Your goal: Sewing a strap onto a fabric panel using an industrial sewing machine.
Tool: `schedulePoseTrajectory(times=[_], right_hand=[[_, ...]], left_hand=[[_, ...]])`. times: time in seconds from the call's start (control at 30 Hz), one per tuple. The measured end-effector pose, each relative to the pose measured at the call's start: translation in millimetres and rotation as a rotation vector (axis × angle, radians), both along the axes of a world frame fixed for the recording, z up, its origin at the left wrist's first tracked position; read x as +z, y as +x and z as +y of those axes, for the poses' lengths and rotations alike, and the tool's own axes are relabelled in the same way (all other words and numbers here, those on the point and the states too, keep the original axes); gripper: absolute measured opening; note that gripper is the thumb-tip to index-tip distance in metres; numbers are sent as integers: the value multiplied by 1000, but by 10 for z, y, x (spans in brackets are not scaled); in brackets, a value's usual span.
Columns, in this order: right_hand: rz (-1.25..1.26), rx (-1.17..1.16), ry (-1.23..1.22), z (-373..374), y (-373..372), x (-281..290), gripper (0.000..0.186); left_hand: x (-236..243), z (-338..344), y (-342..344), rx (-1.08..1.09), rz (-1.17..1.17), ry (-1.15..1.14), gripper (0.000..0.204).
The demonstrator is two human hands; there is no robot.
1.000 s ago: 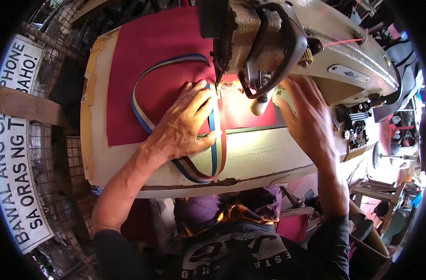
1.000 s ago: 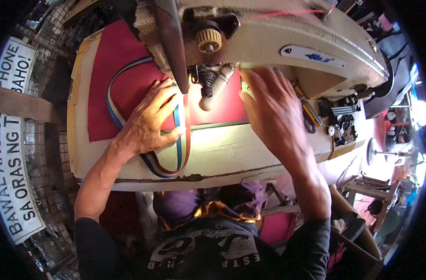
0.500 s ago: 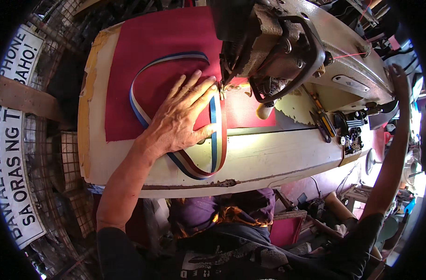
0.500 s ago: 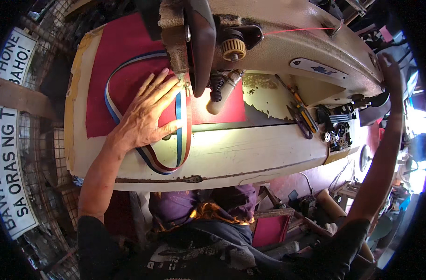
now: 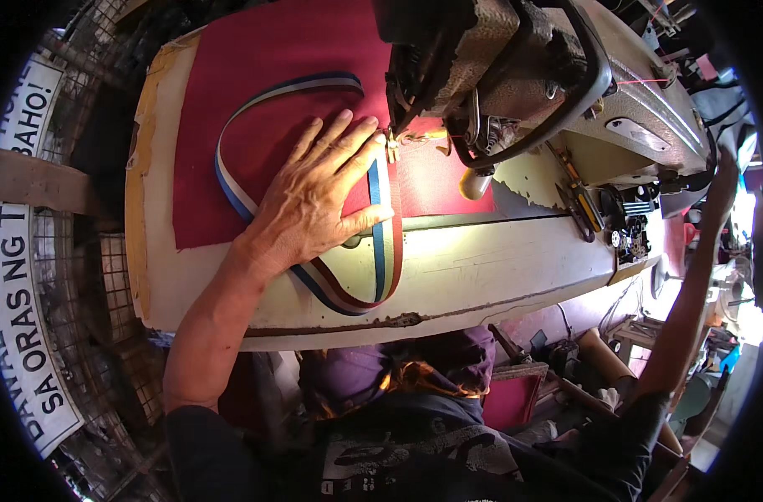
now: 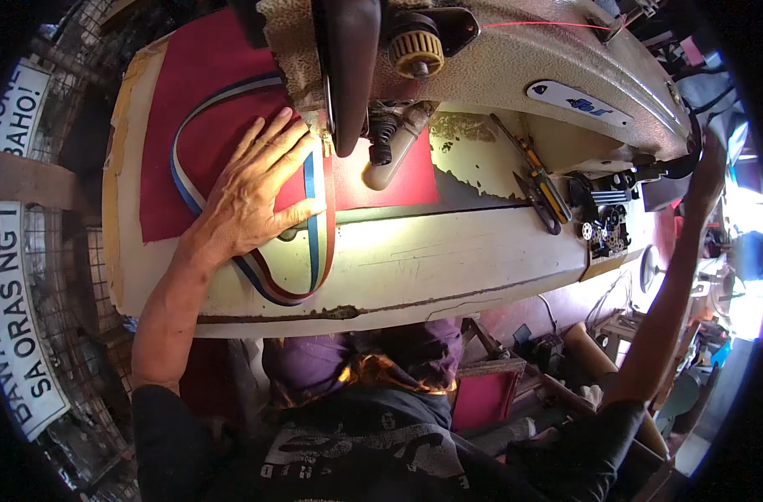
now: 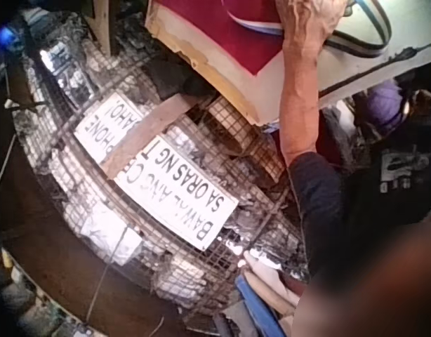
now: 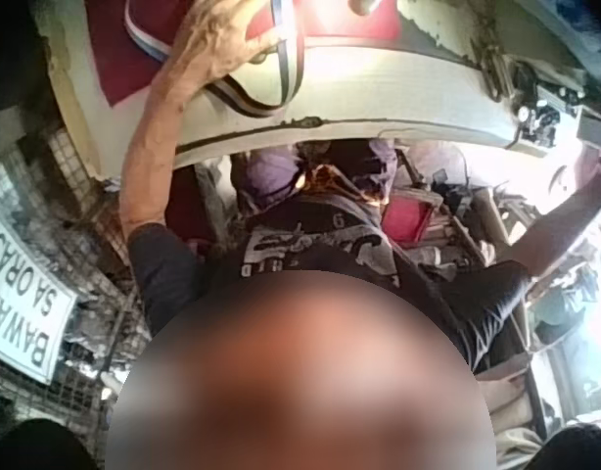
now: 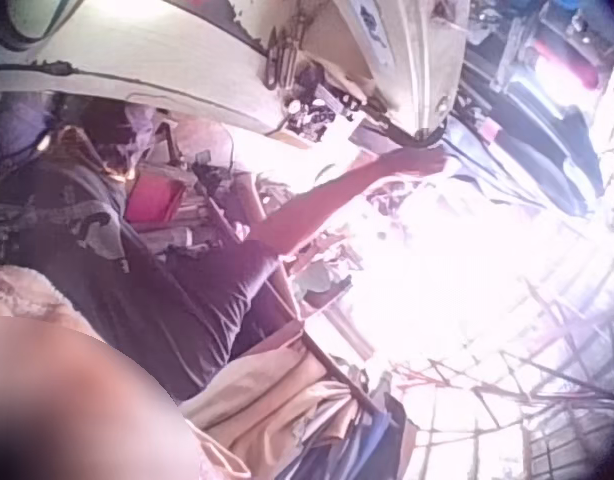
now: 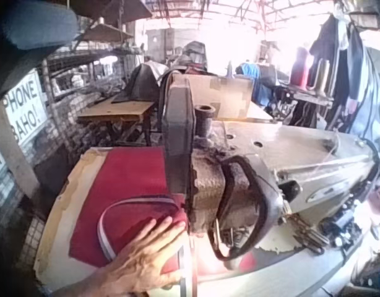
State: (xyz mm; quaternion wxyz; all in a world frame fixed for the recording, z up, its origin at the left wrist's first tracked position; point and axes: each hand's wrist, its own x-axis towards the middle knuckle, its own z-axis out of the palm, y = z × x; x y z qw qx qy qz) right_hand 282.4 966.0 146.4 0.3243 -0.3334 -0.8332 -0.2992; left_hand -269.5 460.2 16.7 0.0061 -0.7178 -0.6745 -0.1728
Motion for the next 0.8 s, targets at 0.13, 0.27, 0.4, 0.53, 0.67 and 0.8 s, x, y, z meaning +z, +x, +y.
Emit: schedulePoseTrajectory(times=[0.13,0.27,0.4,0.53,0.67,0.8], right_hand=[[256,189,-702,241,-491,521,45],[144,225,-523,-19,-379,78,48],[200,-21,-302,-262,-158,-331,52],[251,-112,-154,-377,-283,-410,46],[483,-131,-275,-614,-529,-553,43],[392,-210,-130,-911,-632,-947,41]], left_hand=[[-5,-21,-13,12,-20,-1,80],[-23,-27,-27,15,-19,6,79],[-26,-13,-14,22,-14,-5,79],[-12,-16,-7,14,-17,1,79],[-9,-20,-18,12,-14,5,79],[-17,-23,-11,8,-11,-8,78]])
